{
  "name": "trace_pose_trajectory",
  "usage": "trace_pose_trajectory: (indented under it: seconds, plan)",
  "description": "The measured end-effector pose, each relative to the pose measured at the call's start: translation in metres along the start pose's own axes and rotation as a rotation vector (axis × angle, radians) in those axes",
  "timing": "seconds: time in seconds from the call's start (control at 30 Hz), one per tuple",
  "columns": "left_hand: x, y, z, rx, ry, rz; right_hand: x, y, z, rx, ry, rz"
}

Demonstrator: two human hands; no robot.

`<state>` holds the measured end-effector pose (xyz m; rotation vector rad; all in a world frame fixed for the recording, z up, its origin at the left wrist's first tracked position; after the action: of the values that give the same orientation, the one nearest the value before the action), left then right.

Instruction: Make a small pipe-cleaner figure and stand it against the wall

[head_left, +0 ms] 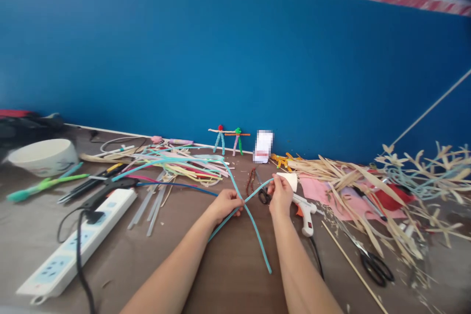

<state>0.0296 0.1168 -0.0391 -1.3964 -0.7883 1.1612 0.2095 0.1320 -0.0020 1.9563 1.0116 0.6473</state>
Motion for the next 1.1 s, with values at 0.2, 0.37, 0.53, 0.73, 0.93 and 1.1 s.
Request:
trace_pose_trajectory:
  seconds: [0.2,0.37,0.53,0.73,0.93,1.1]
  plan:
    - [0.000,-0.001,0.000,0.002,-0.001,-0.015,0.002,-0.009,0.000,0.067,0.031,-0.056]
    - [-0.001,-0.001,-0.006,-0.018,0.063,-0.051,-0.001,-0.008,-0.001,0.146,0.033,-0.101]
    - [-0.001,-0.003,-0.008,-0.085,0.106,-0.044,-0.008,-0.005,-0.015,0.223,0.100,-0.179]
    - [0.002,-0.001,0.010,-0.160,-0.037,-0.014,-0.034,-0.035,-0.049,-0.143,0.409,-0.310]
    - [-0.006,-0.004,0.007,-0.172,-0.041,-0.122,-0.069,-0.064,-0.066,-0.428,0.739,-0.428]
    - [-0.003,0.000,0.011,-0.167,-0.068,-0.122,-0.070,-0.060,-0.067,-0.370,0.780,-0.461]
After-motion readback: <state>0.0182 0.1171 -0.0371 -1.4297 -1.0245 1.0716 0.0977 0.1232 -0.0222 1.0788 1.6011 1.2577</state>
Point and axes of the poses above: each hand's wrist, its own x-axis towards the middle knuckle, its own z-axis out of the back of the hand, y = z × x, the point moved 10 cm from there along x, towards the middle knuckle, and after that the axes turned 7 degrees about x, right-handed, at the moved point
